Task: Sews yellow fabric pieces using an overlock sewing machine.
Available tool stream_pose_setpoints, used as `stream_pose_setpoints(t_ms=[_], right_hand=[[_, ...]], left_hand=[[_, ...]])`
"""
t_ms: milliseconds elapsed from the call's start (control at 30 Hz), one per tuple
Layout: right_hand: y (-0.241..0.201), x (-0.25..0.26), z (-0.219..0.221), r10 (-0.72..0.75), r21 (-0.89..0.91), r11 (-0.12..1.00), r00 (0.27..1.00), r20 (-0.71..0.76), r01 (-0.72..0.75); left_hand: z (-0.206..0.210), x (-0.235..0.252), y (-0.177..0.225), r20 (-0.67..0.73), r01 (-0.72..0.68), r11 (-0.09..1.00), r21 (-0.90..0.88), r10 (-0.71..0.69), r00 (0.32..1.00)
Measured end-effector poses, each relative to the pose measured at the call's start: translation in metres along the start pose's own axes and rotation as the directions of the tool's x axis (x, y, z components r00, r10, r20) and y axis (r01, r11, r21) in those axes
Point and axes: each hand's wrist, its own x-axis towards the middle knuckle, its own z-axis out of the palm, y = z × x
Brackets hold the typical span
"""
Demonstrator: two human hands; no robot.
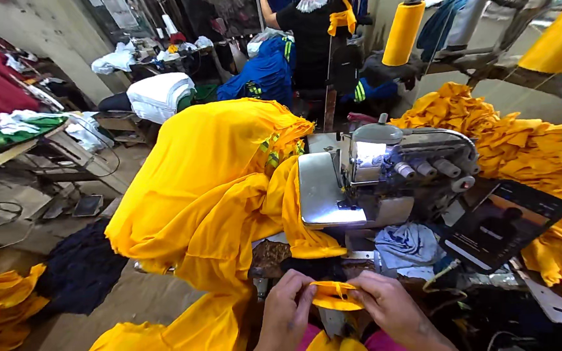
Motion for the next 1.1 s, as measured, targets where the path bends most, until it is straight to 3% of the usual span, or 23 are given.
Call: stream_pose_setpoints(t_ms=[133,300,400,533,633,733,800,867,933,1000,1033,1100], right_hand=[[-0.022,0.028,-0.017,0.192,-0.065,0.98,0.978,0.084,-0.187],[-0.033,0.064,-0.021,0.487,-0.267,0.86,0.855,0.176,-0.435],[-0.029,0.07,-0.017,0.525,-0.304,0.834,0.832,0.177,-0.461],[-0.019,0.06,-0.01,0.431,-0.254,0.88,0.899,0.072,-0.402],[-0.009,0.048,-0.004,0.262,-0.191,0.943,0.962,-0.081,-0.273],[-0.004,0.04,0.0,0.111,-0.129,0.982,0.972,-0.208,-0.14],[-0.001,0.036,0.0,0.037,-0.041,0.998,0.963,-0.267,-0.05],[-0.002,0.032,-0.002,-0.035,0.119,0.99,0.948,-0.316,0.076],[-0.008,0.028,-0.003,-0.094,0.275,0.94,0.93,-0.356,0.2],[-0.017,0.025,-0.001,-0.082,0.387,0.891,0.923,-0.376,0.236],[-0.022,0.025,-0.001,-0.047,0.441,0.87,0.929,-0.367,0.218],[-0.032,0.029,-0.006,0.04,0.559,0.814,0.945,-0.326,0.159]], left_hand=[[-0.017,0.027,0.015,-0.006,0.095,0.979,0.182,-0.095,0.995],[-0.015,0.061,0.015,0.109,0.173,0.869,0.464,-0.249,0.962],[-0.01,0.063,0.012,0.124,0.136,0.842,0.523,-0.233,0.964],[-0.005,0.053,0.001,0.033,-0.022,0.868,0.497,0.006,0.999],[-0.004,0.046,-0.004,-0.065,-0.124,0.878,0.463,0.173,0.983],[-0.004,0.04,-0.002,-0.115,-0.203,0.879,0.432,0.277,0.954],[-0.002,0.035,0.001,-0.195,-0.199,0.934,0.298,0.264,0.945],[0.001,0.029,0.012,-0.284,-0.135,0.991,0.012,0.132,0.95],[0.004,0.028,0.028,-0.319,-0.117,0.965,-0.237,0.036,0.947],[0.002,0.036,0.049,-0.285,-0.174,0.917,-0.36,0.069,0.956],[-0.001,0.046,0.059,-0.256,-0.222,0.918,-0.33,0.14,0.957],[-0.01,0.078,0.078,-0.164,-0.36,0.93,-0.075,0.344,0.924]])
